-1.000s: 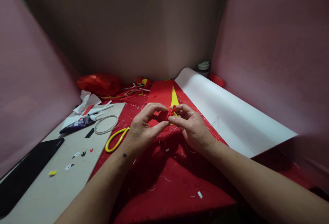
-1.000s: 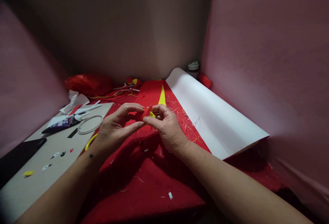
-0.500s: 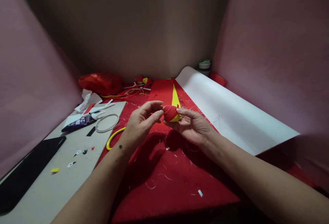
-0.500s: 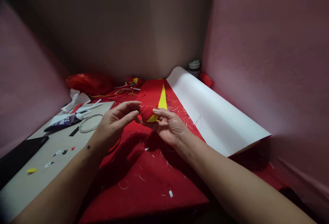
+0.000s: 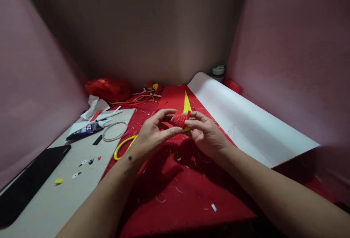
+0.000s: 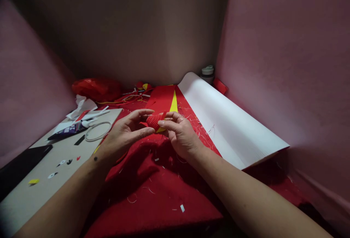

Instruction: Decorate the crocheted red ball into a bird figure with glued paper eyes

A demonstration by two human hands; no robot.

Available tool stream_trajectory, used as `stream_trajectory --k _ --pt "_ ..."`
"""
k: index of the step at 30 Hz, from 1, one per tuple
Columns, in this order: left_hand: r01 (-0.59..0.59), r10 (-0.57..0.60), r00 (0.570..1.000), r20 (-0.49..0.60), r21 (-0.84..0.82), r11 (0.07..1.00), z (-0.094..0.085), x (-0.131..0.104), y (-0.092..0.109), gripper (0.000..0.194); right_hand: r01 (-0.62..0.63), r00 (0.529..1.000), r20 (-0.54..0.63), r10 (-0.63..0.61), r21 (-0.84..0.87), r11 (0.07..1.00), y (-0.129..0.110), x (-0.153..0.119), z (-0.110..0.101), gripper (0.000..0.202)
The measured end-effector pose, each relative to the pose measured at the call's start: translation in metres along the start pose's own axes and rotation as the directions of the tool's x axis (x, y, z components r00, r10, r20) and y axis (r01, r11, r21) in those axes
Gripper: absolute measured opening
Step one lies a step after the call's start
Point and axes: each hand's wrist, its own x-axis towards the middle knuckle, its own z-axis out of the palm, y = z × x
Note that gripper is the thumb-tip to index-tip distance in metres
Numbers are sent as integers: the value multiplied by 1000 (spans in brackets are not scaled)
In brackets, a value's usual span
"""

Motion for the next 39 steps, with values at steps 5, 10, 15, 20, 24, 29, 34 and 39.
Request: stream_trajectory --k 5,10,15,20,24,29,34,39 --pt "-43 43 999 -2 -33 999 -6 -1 3 42 230 972 46 -230 -374 898 5 -10 2 24" --pt "-109 108 994 31 19 994 -7 -2 5 33 473 874 203 -442 -568 674 9 -12 1 22" --pt "-171 170 985 41 45 984 -6 -2 7 24 607 764 324 -558 -655 451 8 -13 1 31" --pt "-202 201 979 40 24 979 -5 -3 7 21 638 723 351 -595 -669 381 7 -15 4 36" --pt "-216 215 976 40 9 976 -3 -3 7 17 653 702 369 -609 -676 343 6 -16 6 38" --pt "-238 237 971 39 21 971 -3 -6 8 23 654 693 374 -616 -686 319 5 -17 6 38" --pt "-255 255 966 36 -14 967 -2 -6 10 19 666 677 390 -624 -687 292 5 -18 7 38" --pt "-258 258 965 39 -2 966 -2 -6 9 17 705 617 416 -668 -670 234 6 -16 9 38"
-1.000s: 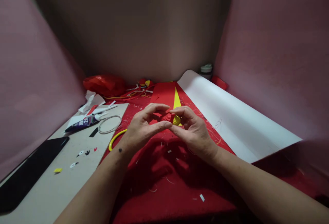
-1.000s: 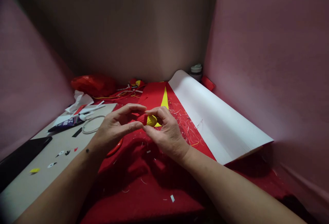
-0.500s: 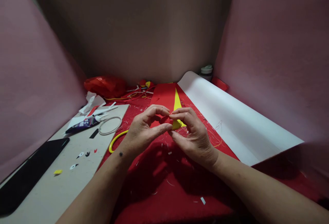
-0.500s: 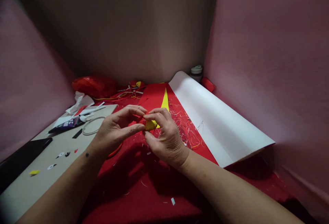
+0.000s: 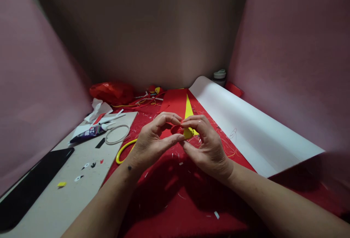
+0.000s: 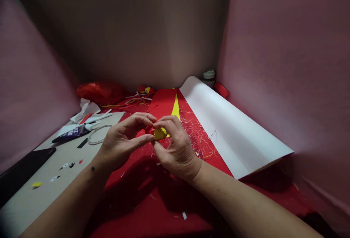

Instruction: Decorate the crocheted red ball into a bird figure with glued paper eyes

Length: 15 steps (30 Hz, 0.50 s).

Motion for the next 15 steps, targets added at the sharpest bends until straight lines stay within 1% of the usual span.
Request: stream_trajectory --k 8,15 --pt "-30 30 999 13 -26 999 0 2 1 15 19 1000 -7 -19 -10 1000 0 -2 -1 42" --pt "-44 46 999 17 -58 997 1 1 3 15 58 998 -10 -59 -44 997 -3 -2 -1 38"
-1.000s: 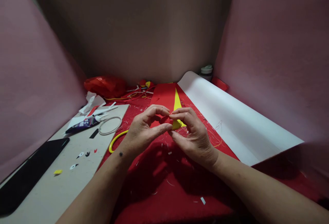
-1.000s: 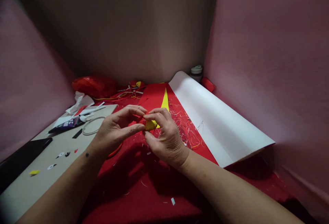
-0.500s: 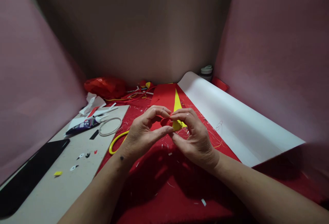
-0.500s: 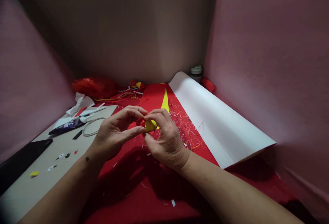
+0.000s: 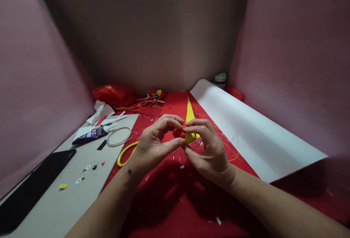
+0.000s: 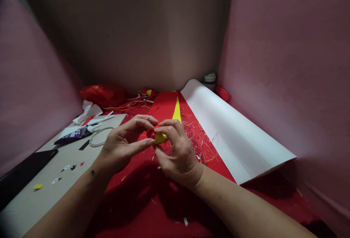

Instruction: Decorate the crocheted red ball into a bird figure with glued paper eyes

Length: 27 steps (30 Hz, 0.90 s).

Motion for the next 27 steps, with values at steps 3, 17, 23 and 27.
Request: stream_trajectory --k 3,17,23,27 --pt "1 -1 1000 4 -4 1000 -1 -1 0 14 34 999 11 -33 -19 999 -2 0 -1 37" --pt "-1 1 1000 3 -71 997 -1 -2 2 21 80 997 19 -79 -64 995 -6 -1 -4 38" --pt "-30 31 1000 4 -77 997 -1 -2 2 27 74 997 1 -74 -44 996 -7 0 -4 45" --pt "-26 26 1000 4 -62 998 -2 -2 5 25 75 997 -7 -75 -38 996 -6 -2 -3 51"
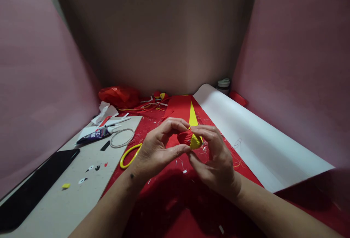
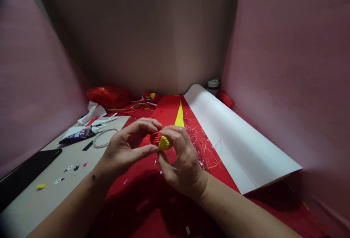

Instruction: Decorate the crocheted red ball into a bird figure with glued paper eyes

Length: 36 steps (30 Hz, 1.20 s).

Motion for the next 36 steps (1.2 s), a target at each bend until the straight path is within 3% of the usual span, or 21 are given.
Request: stream_trajectory --k 8,27,36 --pt "11 -11 1000 -11 -7 1000 0 -1 2 27 -31 1000 2 31 14 999 -1 -2 1 59" --pt "-20 19 1000 14 51 999 0 -3 4 18 -55 998 -11 55 46 997 -1 -1 0 58" --pt "3 -4 1000 6 35 999 0 -1 4 26 -59 998 -12 59 43 997 -1 -1 1 56"
